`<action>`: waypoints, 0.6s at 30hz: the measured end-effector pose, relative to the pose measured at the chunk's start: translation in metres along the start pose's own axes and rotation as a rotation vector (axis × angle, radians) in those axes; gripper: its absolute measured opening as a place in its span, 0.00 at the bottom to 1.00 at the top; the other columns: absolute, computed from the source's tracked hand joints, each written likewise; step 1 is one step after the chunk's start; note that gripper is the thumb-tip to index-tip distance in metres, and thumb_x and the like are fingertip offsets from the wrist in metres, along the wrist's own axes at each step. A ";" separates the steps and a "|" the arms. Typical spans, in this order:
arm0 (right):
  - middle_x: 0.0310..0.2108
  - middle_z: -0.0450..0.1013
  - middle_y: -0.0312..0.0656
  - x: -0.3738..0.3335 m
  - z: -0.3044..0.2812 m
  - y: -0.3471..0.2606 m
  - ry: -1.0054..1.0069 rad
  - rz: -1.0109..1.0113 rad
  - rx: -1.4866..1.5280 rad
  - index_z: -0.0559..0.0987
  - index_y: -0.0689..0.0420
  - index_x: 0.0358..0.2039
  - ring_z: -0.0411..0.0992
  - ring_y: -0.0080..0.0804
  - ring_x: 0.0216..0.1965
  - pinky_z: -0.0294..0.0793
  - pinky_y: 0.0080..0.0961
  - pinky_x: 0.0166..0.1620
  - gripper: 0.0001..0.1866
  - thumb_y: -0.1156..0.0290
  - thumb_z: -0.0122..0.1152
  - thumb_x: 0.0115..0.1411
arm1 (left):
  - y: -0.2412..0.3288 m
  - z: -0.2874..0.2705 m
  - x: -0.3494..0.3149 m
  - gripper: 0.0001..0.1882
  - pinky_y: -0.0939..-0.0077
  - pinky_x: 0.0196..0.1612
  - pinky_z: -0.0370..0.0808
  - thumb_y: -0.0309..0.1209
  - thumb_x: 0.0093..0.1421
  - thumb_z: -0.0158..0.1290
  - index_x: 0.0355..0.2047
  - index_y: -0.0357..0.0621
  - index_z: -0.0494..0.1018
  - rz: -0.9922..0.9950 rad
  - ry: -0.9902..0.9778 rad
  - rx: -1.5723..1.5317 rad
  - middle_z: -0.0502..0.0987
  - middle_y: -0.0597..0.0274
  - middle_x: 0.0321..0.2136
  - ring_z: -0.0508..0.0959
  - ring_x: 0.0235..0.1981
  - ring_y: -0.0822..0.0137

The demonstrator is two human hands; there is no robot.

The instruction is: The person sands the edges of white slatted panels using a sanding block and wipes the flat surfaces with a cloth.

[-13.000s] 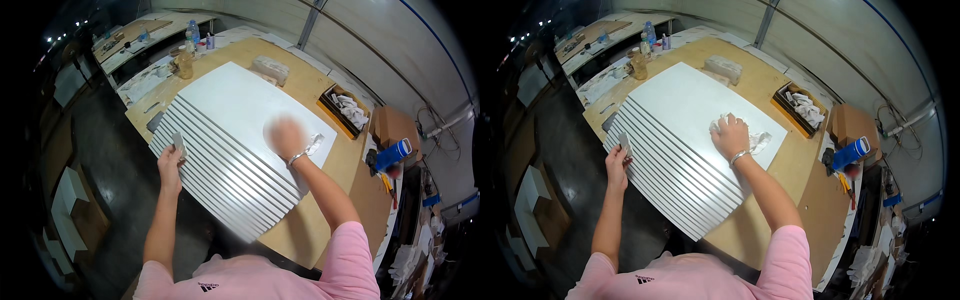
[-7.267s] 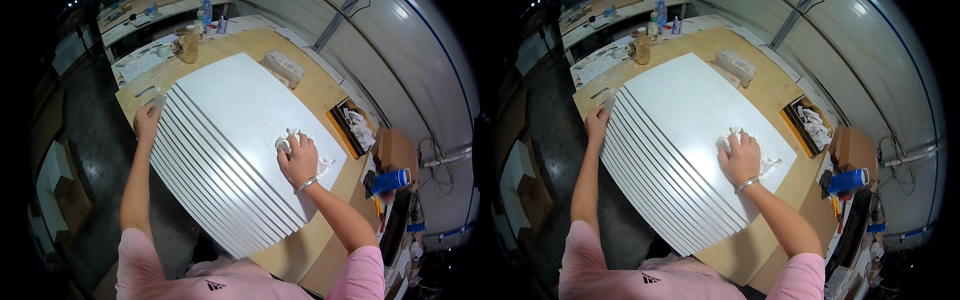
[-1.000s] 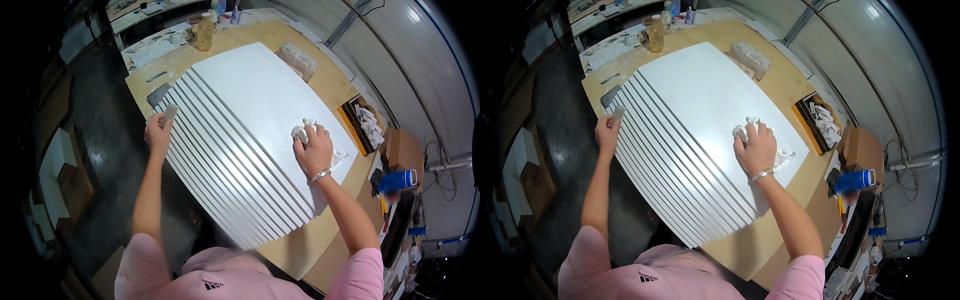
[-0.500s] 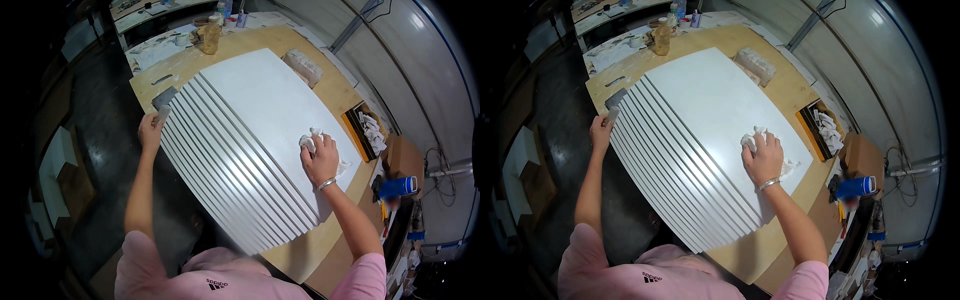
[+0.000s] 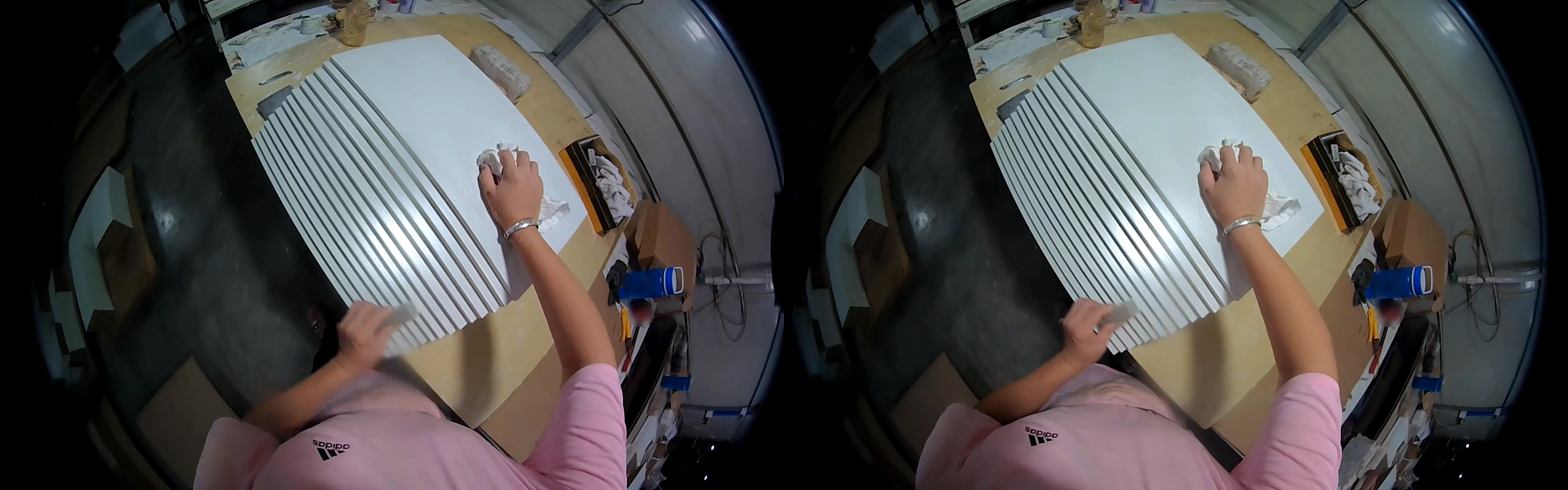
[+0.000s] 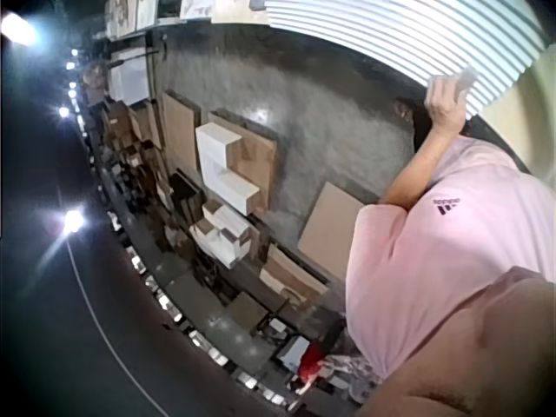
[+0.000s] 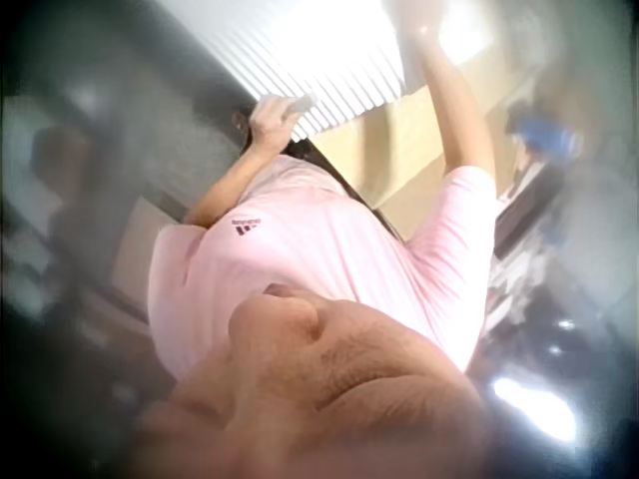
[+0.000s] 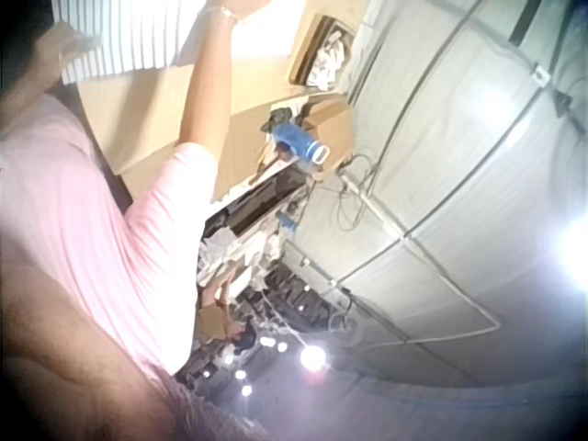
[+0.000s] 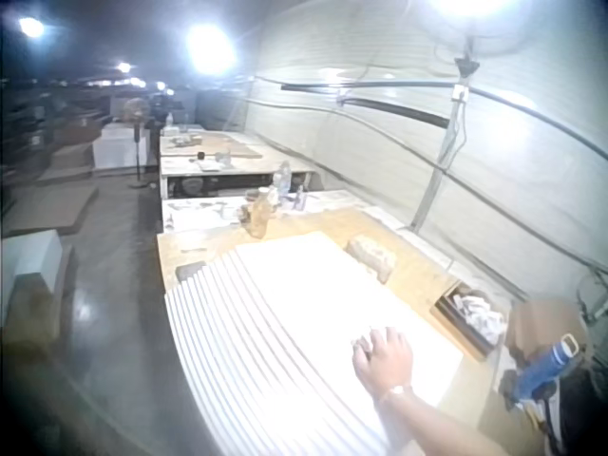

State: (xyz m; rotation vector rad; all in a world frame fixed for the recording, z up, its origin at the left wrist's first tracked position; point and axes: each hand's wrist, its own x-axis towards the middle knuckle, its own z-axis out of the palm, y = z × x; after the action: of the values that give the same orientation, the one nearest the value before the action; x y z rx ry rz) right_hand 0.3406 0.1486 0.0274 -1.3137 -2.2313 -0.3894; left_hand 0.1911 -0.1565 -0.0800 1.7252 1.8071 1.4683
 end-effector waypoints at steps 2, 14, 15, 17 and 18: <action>0.39 0.74 0.45 0.000 -0.001 0.001 -0.030 0.017 -0.015 0.81 0.55 0.37 0.73 0.46 0.38 0.74 0.41 0.39 0.16 0.58 0.65 0.54 | 0.030 0.014 -0.028 0.16 0.60 0.31 0.75 0.26 0.43 0.65 0.36 0.42 0.80 0.034 -0.096 -0.053 0.76 0.55 0.27 0.77 0.30 0.51; 0.40 0.74 0.46 0.001 -0.003 -0.001 -0.048 0.033 0.009 0.81 0.55 0.38 0.73 0.46 0.40 0.73 0.41 0.41 0.16 0.58 0.65 0.54 | -0.040 -0.025 0.034 0.15 0.65 0.31 0.71 0.19 0.44 0.65 0.34 0.40 0.78 -0.086 0.164 0.172 0.74 0.55 0.28 0.75 0.29 0.54; 0.40 0.74 0.46 0.001 -0.005 0.000 -0.054 0.037 0.008 0.81 0.55 0.38 0.73 0.46 0.40 0.73 0.41 0.41 0.16 0.58 0.65 0.54 | -0.059 -0.029 0.047 0.15 0.65 0.32 0.72 0.18 0.44 0.64 0.34 0.38 0.77 -0.125 0.197 0.145 0.73 0.55 0.28 0.75 0.29 0.55; 0.41 0.74 0.46 0.000 -0.004 0.003 -0.065 0.045 0.005 0.80 0.56 0.38 0.72 0.47 0.40 0.73 0.42 0.41 0.16 0.59 0.65 0.54 | -0.083 -0.044 0.079 0.13 0.59 0.37 0.72 0.20 0.45 0.64 0.34 0.40 0.77 -0.111 0.204 0.216 0.75 0.55 0.30 0.75 0.34 0.50; 0.41 0.74 0.47 0.000 -0.006 0.003 -0.067 0.041 0.001 0.80 0.56 0.38 0.72 0.47 0.40 0.73 0.42 0.41 0.16 0.59 0.65 0.54 | -0.098 -0.051 0.095 0.13 0.60 0.36 0.72 0.21 0.46 0.64 0.34 0.41 0.77 -0.120 0.219 0.240 0.74 0.56 0.30 0.75 0.33 0.51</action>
State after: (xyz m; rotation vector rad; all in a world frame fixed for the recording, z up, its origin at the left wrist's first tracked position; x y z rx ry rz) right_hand 0.3445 0.1473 0.0319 -1.3879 -2.2549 -0.3338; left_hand 0.0677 -0.0804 -0.0892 1.5742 2.2402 1.4923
